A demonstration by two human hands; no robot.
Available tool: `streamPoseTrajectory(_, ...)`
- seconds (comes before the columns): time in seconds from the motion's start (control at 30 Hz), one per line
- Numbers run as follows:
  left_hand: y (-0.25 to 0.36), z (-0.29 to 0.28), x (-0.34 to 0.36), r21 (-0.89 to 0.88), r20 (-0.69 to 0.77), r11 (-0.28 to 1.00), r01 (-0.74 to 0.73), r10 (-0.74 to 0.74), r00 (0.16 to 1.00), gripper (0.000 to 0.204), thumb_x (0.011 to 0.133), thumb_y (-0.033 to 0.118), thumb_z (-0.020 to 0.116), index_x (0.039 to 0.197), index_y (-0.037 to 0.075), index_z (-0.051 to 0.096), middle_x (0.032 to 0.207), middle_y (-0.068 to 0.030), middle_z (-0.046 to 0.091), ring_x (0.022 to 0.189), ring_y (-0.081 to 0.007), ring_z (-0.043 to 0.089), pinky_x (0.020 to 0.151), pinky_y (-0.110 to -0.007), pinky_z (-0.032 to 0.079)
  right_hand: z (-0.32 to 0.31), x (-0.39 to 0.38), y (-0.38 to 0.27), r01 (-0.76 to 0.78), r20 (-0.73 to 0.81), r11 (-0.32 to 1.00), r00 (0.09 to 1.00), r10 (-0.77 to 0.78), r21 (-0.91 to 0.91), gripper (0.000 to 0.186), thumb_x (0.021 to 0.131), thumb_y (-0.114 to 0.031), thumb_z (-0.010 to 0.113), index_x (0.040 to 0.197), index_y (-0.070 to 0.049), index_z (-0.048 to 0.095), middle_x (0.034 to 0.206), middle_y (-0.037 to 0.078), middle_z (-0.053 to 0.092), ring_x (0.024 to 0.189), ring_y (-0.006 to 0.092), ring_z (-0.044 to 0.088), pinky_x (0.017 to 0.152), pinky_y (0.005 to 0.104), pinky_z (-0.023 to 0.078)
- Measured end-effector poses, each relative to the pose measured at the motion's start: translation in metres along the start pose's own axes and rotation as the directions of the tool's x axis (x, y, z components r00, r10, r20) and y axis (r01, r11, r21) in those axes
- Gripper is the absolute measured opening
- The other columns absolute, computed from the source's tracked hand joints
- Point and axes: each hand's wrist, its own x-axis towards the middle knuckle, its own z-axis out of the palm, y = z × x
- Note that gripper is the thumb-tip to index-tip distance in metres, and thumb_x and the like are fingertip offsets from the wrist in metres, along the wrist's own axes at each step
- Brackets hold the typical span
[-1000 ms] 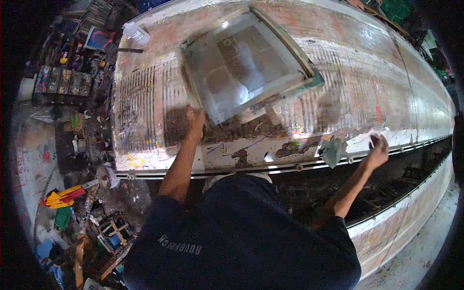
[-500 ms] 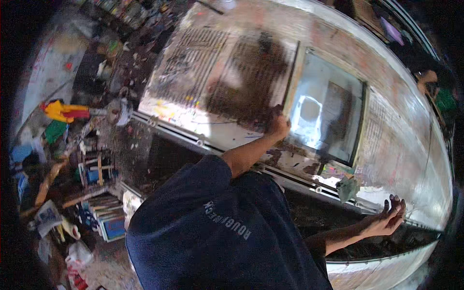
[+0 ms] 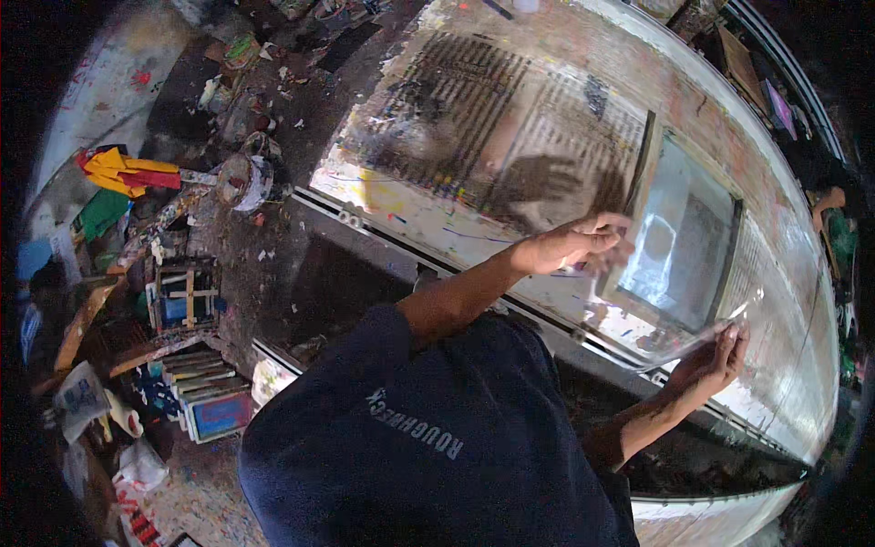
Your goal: The person performs screen printing by placing a wooden frame onto a long printing table, applying pressure with their hands to the mesh, and moving the frame along the table.
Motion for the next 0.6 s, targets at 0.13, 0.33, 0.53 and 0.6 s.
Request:
streamPoseTrajectory(0.13, 0.049, -0.028, -0.067, 0.295, -0.111, 0.943, 0.156, -0.128, 0.986, 0.050, 0.102, 0.029, 0.058, 0.145, 0.006, 0.044, 0.126, -0.0100, 0.063, 0.111, -0.0160, 0.061, 0.090, -0.031, 0.048, 0.055, -0.048, 0.026, -0.063, -0.157, 0.997, 0.985, 0.069, 0.044, 0.017, 0.099, -0.008, 0.061, 0.113, 0.000, 0.064, 0.082, 0.001, 0.060, 0.069, 0.0077, 0.053, 0.060, 0.0201, 0.043)
streamPoseTrajectory(0.33, 0.094, -0.053, -0.122, 0.223, -0.133, 0.948, 0.227, -0.201, 0.970, 0.025, 0.100, 0.024, 0.062, 0.112, 0.003, 0.067, 0.095, -0.0087, 0.075, 0.084, -0.0147, 0.068, 0.070, -0.028, 0.050, 0.085, -0.121, 0.044, -0.262, -0.292, 0.950, 0.934, 0.205, -0.170, 0.022, 0.097, -0.012, 0.065, 0.118, -0.004, 0.065, 0.105, 0.005, 0.065, 0.089, 0.0122, 0.058, 0.076, 0.0282, 0.046)
streamPoseTrajectory(0.53, 0.081, -0.026, -0.121, 0.436, -0.285, 0.898, 0.061, 0.074, 0.956, 0.030, 0.086, 0.026, 0.080, 0.081, 0.002, 0.063, 0.075, -0.0060, 0.069, 0.066, -0.0106, 0.063, 0.056, -0.028, 0.047, 0.155, -0.190, 0.026, -0.214, -0.178, 0.756, 0.975, 0.130, -0.619, 0.064, 0.100, -0.029, 0.065, 0.149, 0.001, 0.037, 0.135, 0.020, 0.054, 0.121, 0.0284, 0.053, 0.103, 0.0435, 0.044)
streamPoseTrajectory(0.6, 0.077, -0.016, -0.122, 0.623, -0.255, 0.782, 0.029, 0.168, 0.952, 0.040, 0.082, 0.030, 0.084, 0.072, 0.000, 0.060, 0.064, -0.0074, 0.058, 0.062, -0.0141, 0.056, 0.058, -0.033, 0.046, 0.186, -0.215, 0.019, -0.374, 0.015, 0.888, 0.920, 0.392, -0.269, 0.066, 0.103, -0.035, 0.058, 0.152, 0.000, 0.033, 0.148, 0.019, 0.047, 0.136, 0.0283, 0.046, 0.112, 0.0409, 0.037)
